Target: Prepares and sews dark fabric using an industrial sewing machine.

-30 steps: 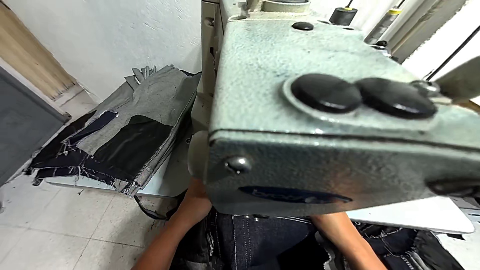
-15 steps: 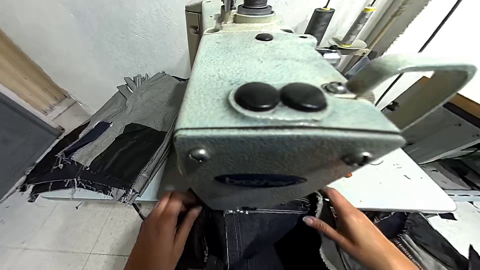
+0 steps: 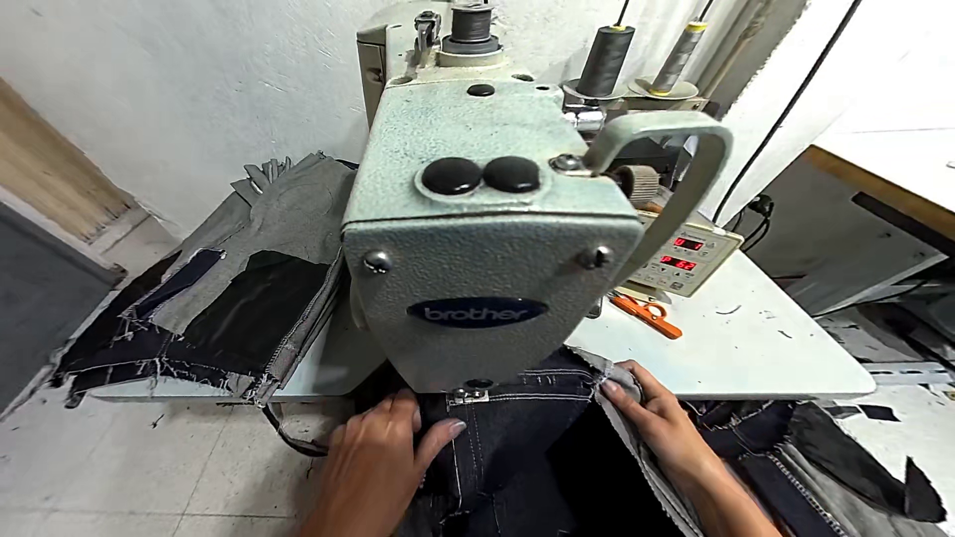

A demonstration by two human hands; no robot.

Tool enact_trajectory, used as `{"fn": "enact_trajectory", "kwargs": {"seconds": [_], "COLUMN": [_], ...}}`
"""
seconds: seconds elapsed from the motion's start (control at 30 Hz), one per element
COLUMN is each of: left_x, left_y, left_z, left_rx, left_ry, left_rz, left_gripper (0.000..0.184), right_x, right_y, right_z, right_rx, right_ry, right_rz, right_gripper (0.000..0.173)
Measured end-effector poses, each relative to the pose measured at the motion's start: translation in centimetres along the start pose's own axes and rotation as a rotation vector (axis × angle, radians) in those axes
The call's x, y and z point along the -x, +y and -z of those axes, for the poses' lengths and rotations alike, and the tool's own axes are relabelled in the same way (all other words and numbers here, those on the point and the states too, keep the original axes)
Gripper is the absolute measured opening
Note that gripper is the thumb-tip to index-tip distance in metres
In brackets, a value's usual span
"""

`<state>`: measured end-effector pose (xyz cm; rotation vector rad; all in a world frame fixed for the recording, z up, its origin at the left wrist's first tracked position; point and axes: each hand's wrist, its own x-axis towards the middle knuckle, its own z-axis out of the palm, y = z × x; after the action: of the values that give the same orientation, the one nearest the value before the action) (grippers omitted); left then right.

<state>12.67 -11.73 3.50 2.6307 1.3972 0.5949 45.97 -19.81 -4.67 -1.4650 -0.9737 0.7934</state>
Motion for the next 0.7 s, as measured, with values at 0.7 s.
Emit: {"fn": "enact_trajectory", "kwargs": {"seconds": [0.7], "left_x": [4.8], "left_y": [-12.6], "left_z": [0.8], "left_rx": [0.480], "left_ry": [0.142], "left_rz": [0.285], "left_gripper": [0.039], "right_x": [-4.4], "right_y": [-6.5], "right_z": [-9.0], "right_rx": [0.333], "right_ry": [-0.210], "right_rz": [0.276], "right_gripper": [0.014]}}
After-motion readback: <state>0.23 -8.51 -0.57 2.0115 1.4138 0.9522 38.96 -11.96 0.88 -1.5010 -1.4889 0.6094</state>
